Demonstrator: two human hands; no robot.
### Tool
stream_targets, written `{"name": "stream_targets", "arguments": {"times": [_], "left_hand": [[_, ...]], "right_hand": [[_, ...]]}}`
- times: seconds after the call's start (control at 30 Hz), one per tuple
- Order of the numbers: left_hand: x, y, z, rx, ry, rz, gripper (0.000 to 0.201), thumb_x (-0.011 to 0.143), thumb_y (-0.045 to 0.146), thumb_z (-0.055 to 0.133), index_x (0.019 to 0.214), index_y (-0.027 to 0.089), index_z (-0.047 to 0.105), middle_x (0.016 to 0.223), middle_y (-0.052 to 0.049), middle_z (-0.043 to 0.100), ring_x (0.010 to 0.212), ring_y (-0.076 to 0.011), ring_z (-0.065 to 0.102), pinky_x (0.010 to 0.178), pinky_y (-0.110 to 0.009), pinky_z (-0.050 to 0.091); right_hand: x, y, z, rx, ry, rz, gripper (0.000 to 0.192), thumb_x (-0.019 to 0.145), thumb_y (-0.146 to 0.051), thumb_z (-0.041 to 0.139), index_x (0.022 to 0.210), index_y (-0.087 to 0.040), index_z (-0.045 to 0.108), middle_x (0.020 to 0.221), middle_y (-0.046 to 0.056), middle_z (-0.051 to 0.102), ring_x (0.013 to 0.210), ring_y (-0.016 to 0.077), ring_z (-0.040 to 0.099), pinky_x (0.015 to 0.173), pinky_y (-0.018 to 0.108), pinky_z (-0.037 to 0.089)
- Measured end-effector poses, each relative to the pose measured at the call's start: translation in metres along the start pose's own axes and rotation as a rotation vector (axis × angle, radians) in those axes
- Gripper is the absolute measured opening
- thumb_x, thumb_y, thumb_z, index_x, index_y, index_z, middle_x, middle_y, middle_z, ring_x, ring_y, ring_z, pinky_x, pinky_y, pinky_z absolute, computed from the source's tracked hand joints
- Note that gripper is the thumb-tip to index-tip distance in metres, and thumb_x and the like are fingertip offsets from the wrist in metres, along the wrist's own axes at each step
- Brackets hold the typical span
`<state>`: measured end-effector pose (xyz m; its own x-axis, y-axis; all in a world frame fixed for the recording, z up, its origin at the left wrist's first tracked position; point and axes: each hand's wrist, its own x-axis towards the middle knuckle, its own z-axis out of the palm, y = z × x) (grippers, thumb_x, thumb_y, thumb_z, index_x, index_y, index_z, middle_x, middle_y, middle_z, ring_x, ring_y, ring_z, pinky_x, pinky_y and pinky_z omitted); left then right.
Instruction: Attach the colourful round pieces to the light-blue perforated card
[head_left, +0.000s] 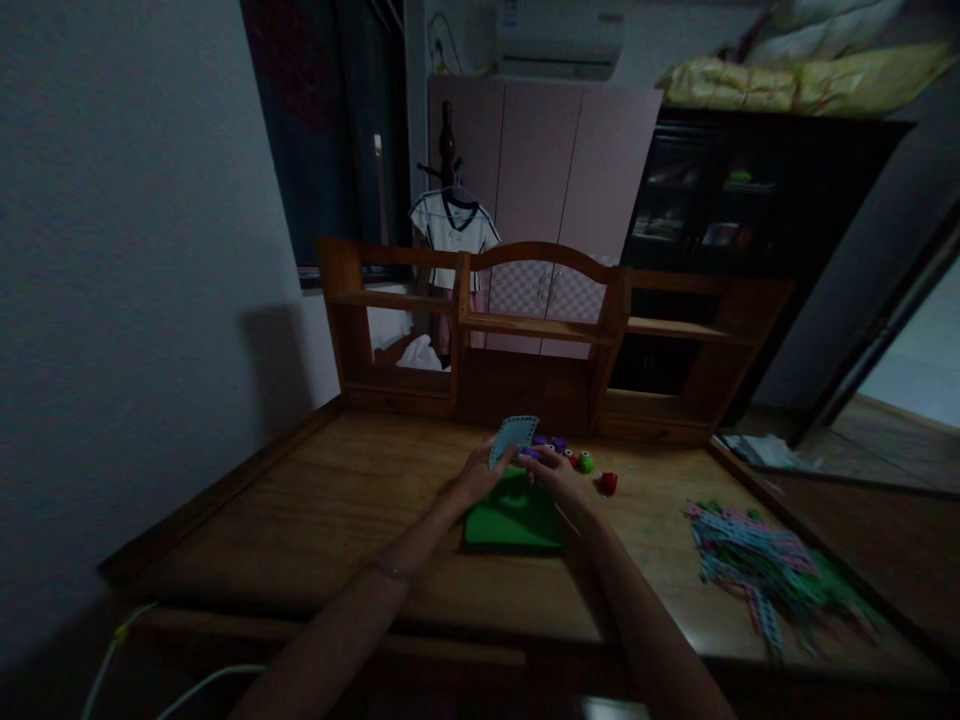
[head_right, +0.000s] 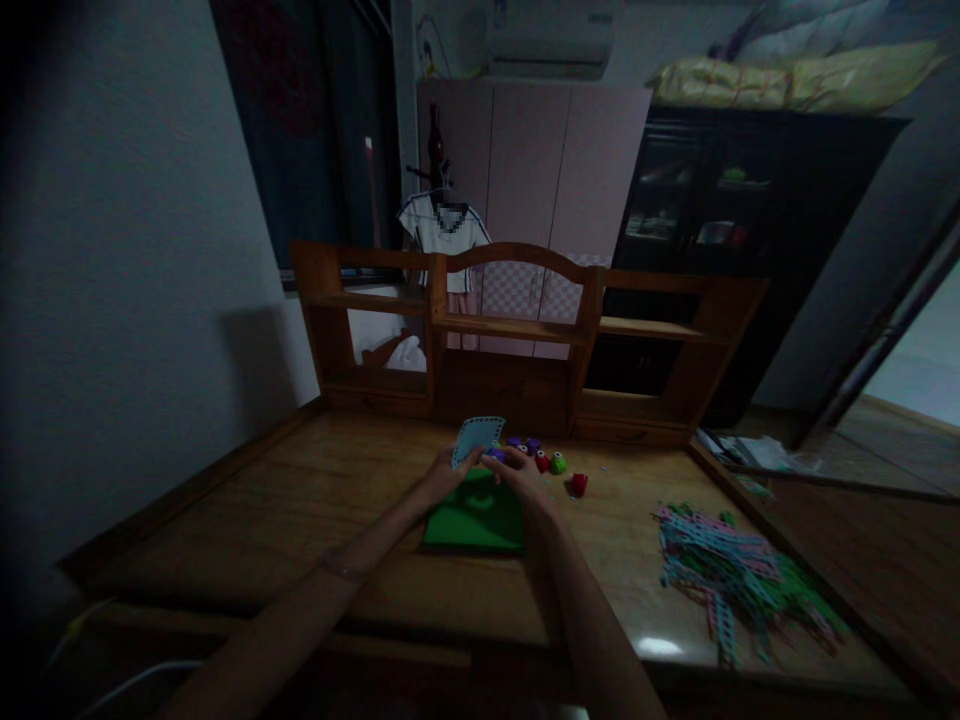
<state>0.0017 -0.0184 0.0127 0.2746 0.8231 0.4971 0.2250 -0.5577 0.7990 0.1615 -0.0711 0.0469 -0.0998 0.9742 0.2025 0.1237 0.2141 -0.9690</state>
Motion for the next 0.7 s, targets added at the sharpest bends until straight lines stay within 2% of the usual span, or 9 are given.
{"name": "stream_targets", "arguments": {"times": [0.27, 0.4, 0.57, 0.7], "left_hand": [[0.0, 0.006, -0.001, 0.012, 0.018, 0.014, 0.037, 0.083, 0.044, 0.048, 0.1, 0.015, 0.063, 0.095, -0.007, 0.066, 0.085, -0.0179, 0.06, 0.079, -0.029, 0.047], [0.0, 0.007, -0.002, 0.022, 0.021, 0.044, 0.035, 0.084, 0.044, 0.048, 0.097, 0.015, 0.063, 0.097, -0.006, 0.066, 0.088, -0.0174, 0.06, 0.08, -0.028, 0.047], [0.0, 0.004, -0.003, 0.034, 0.026, 0.041, 0.035, 0.083, 0.044, 0.049, 0.097, 0.015, 0.063, 0.094, -0.006, 0.066, 0.084, -0.0172, 0.06, 0.079, -0.029, 0.047], [0.0, 0.004, -0.003, 0.022, 0.032, 0.044, 0.035, 0.083, 0.043, 0.05, 0.101, 0.016, 0.062, 0.097, -0.006, 0.065, 0.086, -0.017, 0.06, 0.08, -0.028, 0.046]], "right_hand": [[0.002, 0.009, -0.002, -0.003, 0.005, -0.014, 0.029, 0.068, -0.049, 0.064, 0.078, -0.021, 0.064, 0.068, 0.001, 0.059, 0.064, 0.0163, 0.053, 0.06, 0.028, 0.036], [0.001, 0.005, -0.002, -0.039, 0.009, 0.02, 0.03, 0.067, -0.048, 0.066, 0.077, -0.02, 0.063, 0.067, 0.001, 0.06, 0.064, 0.0173, 0.054, 0.06, 0.028, 0.036], [-0.001, -0.002, -0.001, -0.068, -0.014, 0.007, 0.03, 0.066, -0.047, 0.067, 0.08, -0.02, 0.063, 0.068, 0.0, 0.058, 0.066, 0.0163, 0.053, 0.06, 0.027, 0.037], [0.001, 0.003, 0.0, -0.017, -0.025, -0.017, 0.031, 0.065, -0.045, 0.068, 0.085, -0.021, 0.063, 0.077, 0.001, 0.061, 0.07, 0.0165, 0.054, 0.062, 0.027, 0.04]]}}
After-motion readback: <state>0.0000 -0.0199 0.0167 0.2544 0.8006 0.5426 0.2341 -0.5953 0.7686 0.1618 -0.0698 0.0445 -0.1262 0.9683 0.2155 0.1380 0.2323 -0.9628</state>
